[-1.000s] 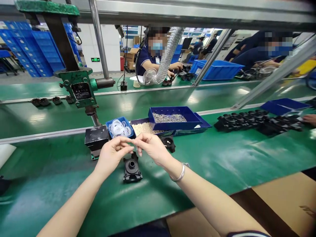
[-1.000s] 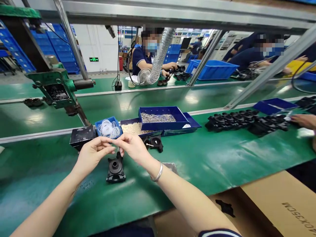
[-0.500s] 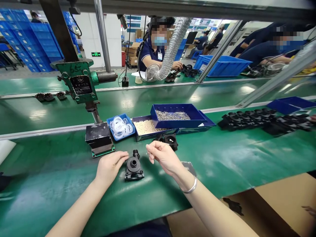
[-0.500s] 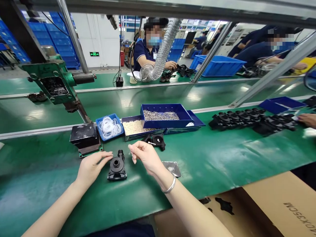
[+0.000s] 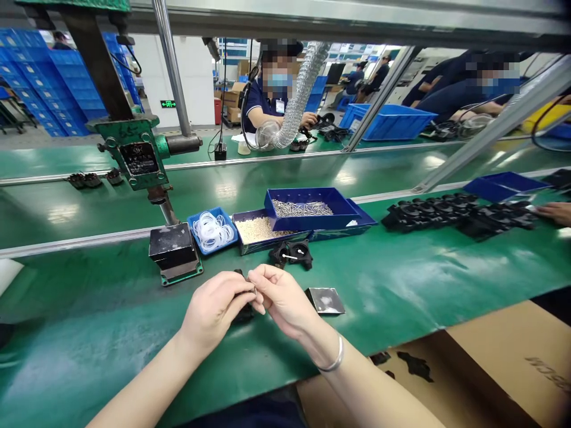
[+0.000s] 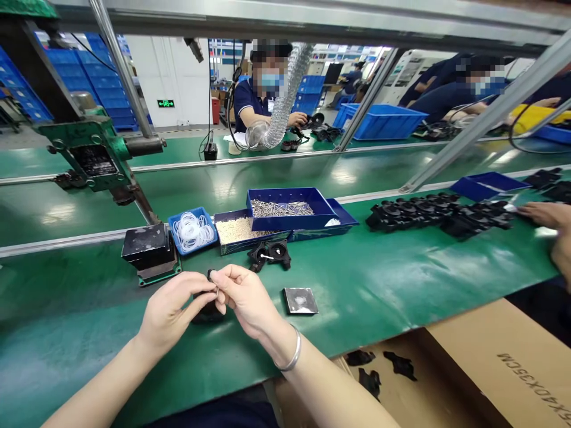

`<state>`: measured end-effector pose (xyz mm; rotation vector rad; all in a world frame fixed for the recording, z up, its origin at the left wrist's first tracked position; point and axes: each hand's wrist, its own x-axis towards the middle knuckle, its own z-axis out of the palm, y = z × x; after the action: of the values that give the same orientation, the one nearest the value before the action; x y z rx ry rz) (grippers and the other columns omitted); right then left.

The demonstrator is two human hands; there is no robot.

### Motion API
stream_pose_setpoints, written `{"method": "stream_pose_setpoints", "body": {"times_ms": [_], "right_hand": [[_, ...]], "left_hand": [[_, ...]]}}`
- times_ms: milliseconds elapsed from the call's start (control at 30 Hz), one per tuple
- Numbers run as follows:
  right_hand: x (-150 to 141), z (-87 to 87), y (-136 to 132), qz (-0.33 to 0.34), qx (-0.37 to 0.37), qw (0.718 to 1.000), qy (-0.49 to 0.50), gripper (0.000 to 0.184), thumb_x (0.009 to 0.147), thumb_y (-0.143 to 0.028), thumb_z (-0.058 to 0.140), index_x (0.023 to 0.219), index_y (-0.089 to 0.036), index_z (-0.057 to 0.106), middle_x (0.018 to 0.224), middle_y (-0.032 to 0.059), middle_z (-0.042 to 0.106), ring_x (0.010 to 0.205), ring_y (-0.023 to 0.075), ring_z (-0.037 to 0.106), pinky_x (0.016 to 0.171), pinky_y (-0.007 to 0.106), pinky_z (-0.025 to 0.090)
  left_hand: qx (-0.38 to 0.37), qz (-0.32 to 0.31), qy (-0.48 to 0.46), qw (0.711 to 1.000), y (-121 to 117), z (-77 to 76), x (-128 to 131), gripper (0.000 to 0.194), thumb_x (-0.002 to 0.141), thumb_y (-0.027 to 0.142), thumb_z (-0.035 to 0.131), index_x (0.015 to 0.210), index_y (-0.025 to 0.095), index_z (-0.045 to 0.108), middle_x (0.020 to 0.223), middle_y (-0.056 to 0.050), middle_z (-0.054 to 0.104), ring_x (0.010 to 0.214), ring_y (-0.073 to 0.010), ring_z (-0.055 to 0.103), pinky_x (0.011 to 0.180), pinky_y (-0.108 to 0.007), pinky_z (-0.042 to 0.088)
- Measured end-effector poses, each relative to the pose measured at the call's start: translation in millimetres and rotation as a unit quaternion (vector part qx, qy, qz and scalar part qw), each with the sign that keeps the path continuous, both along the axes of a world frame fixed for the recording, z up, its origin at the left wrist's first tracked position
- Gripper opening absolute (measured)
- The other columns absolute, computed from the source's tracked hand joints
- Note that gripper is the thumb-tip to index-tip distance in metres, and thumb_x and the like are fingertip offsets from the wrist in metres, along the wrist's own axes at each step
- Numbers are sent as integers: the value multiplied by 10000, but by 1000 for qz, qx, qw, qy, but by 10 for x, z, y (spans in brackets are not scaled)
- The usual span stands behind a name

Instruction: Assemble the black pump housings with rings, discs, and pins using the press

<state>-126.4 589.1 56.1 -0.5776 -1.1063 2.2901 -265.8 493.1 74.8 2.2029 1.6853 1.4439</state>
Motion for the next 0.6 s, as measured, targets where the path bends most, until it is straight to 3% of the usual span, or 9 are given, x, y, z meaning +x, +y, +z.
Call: {"method": "stream_pose_setpoints", "body": {"times_ms": [167,333,467,600], "right_hand": [[14,-7,-67,36,-65,997,35,372,821,-408,811,704,-143,577,539,-58,505,455,39,437,456,174,312],[14,4,-92,50,-61,996,38,380,800,-425,822,718,-146,577,545,-58,505,454,37,404,453,176,321],[38,-97,41,-49,52,997,-23,368,744,-448,846,783,-165,613,562,-49,575,432,66,460,436,200,352],[32,-307,211,-113,226,959,-130,326,776,-453,806,781,-183,623,546,-43,591,472,104,520,486,230,415]], "left_hand": [[32,-25,41,998,-2,-13,-38,104,948,136,619,1019,167,688,932,-53,729,845,-129,694,778,-210,564],[65,-14,90,994,-54,37,-98,98,969,163,596,1014,171,683,934,-51,751,846,-137,709,792,-220,557],[27,66,47,996,-141,104,-160,83,955,162,625,930,200,694,879,1,753,835,-114,707,817,-190,531],[-44,121,12,992,-283,36,-276,102,948,175,640,894,229,708,850,42,757,839,-107,712,821,-185,518]]}}
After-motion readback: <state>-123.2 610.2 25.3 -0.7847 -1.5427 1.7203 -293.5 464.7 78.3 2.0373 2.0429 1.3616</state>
